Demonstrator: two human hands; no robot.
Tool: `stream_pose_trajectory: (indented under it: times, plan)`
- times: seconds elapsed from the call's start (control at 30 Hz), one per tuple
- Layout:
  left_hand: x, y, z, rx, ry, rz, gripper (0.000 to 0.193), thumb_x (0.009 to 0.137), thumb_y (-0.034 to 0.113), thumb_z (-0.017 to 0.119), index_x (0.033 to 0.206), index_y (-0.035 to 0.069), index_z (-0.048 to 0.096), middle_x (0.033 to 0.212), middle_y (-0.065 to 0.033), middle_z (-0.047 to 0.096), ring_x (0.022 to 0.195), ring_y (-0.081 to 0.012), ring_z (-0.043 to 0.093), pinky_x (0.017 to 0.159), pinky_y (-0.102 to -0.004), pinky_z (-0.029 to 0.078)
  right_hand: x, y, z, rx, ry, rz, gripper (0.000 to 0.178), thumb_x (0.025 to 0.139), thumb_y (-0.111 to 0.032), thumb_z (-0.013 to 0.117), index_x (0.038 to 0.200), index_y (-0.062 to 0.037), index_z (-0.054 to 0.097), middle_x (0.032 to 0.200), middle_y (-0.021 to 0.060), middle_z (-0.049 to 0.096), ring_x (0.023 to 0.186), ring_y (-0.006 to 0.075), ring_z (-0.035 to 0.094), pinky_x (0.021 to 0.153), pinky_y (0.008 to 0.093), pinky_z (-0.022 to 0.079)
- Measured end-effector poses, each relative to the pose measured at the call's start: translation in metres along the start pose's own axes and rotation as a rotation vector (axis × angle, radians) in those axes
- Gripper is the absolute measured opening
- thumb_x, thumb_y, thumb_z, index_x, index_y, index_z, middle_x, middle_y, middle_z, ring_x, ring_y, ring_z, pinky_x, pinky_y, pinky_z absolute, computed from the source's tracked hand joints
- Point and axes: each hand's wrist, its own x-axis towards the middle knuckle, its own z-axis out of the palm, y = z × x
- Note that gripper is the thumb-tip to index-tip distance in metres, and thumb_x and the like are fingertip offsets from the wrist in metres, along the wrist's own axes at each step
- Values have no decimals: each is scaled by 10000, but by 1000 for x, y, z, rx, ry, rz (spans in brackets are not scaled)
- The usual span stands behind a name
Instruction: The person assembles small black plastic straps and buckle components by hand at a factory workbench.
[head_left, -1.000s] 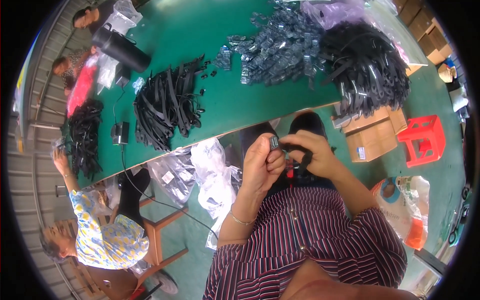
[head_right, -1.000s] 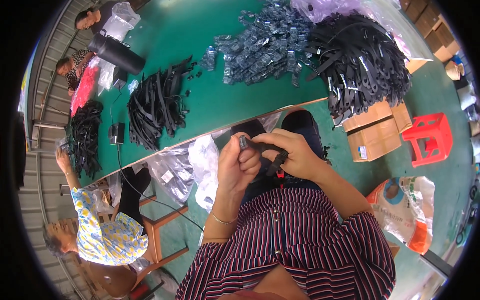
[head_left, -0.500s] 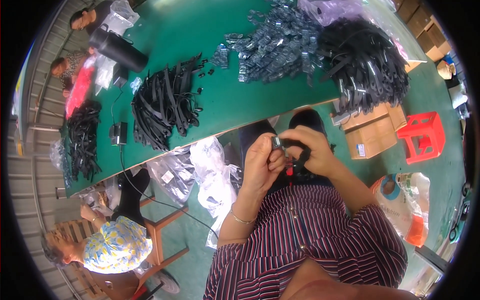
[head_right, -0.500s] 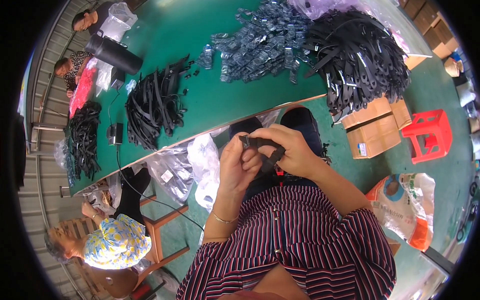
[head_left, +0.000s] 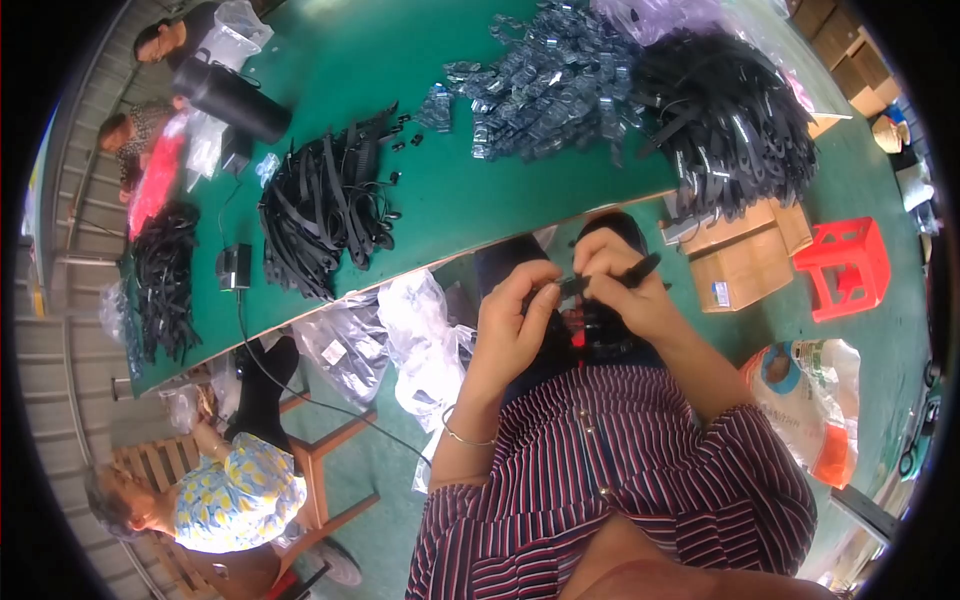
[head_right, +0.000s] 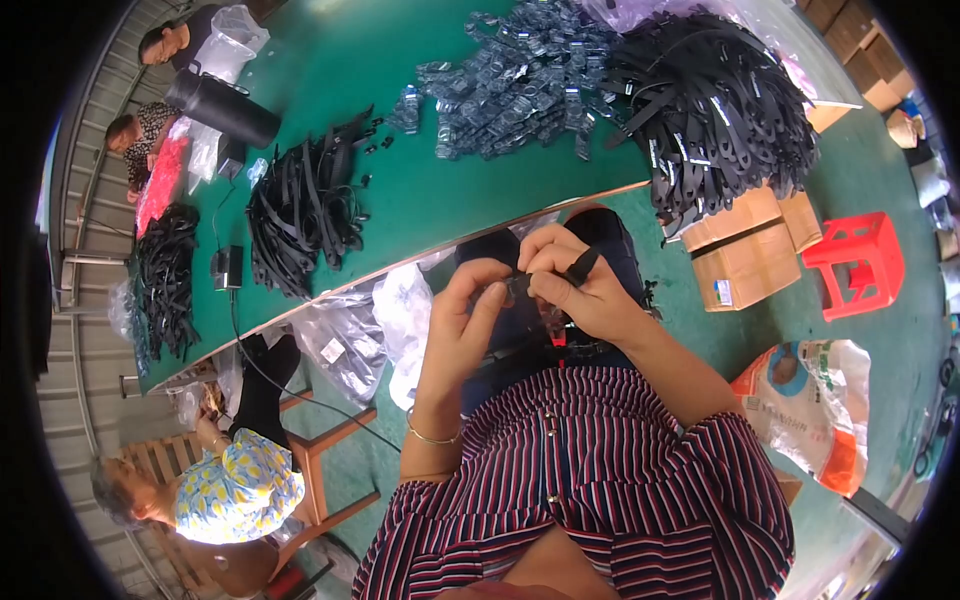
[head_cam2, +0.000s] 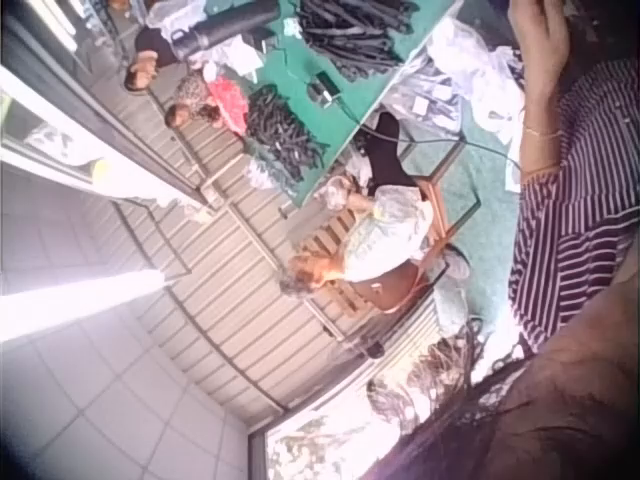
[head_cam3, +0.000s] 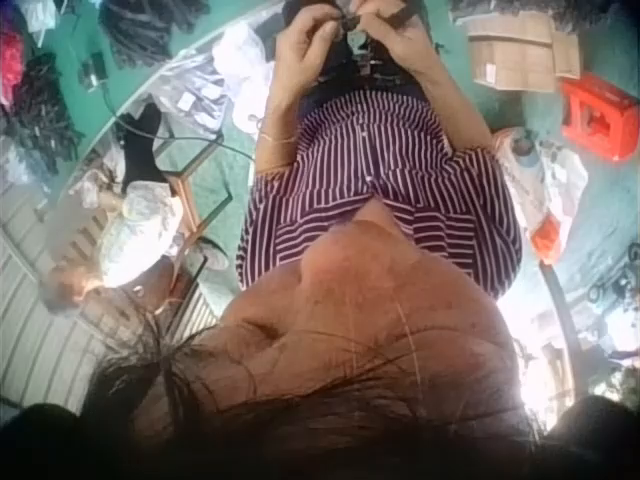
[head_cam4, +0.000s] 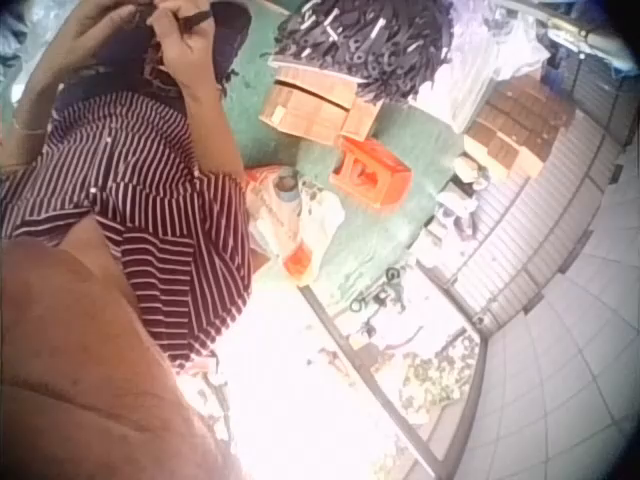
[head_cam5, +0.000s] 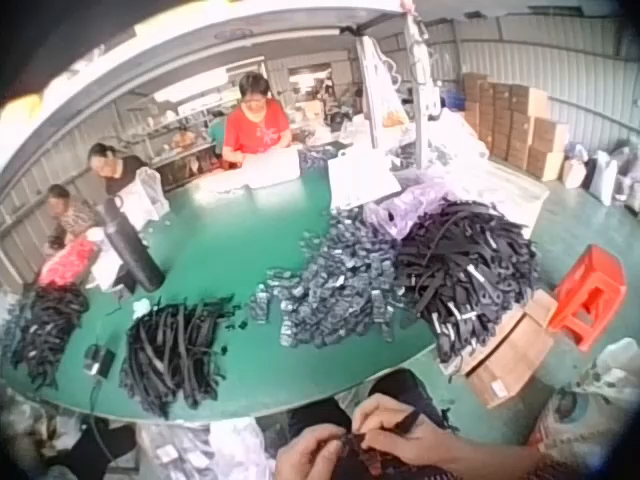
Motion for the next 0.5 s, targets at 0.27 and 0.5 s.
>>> stream_pose_trajectory:
  times: [0.27,0.5]
  plan:
    - [-2,-1,-9,-624,-189,-242,120,880,107,529,964,24,548,865,-17,547,792,-103,543,749,-225,431,4,-1,4,-179,-61,-85,323,629,-15,755,915,-14,606,852,60,548,810,158,552,665,266,442]
    - [-5,-2,-4,-860,-199,-308,134,836,149,573,809,36,505,808,-40,556,730,-107,529,693,-217,404,1,0,6,-154,-93,-61,233,701,-34,707,913,-5,615,842,67,538,766,158,552,653,260,441]
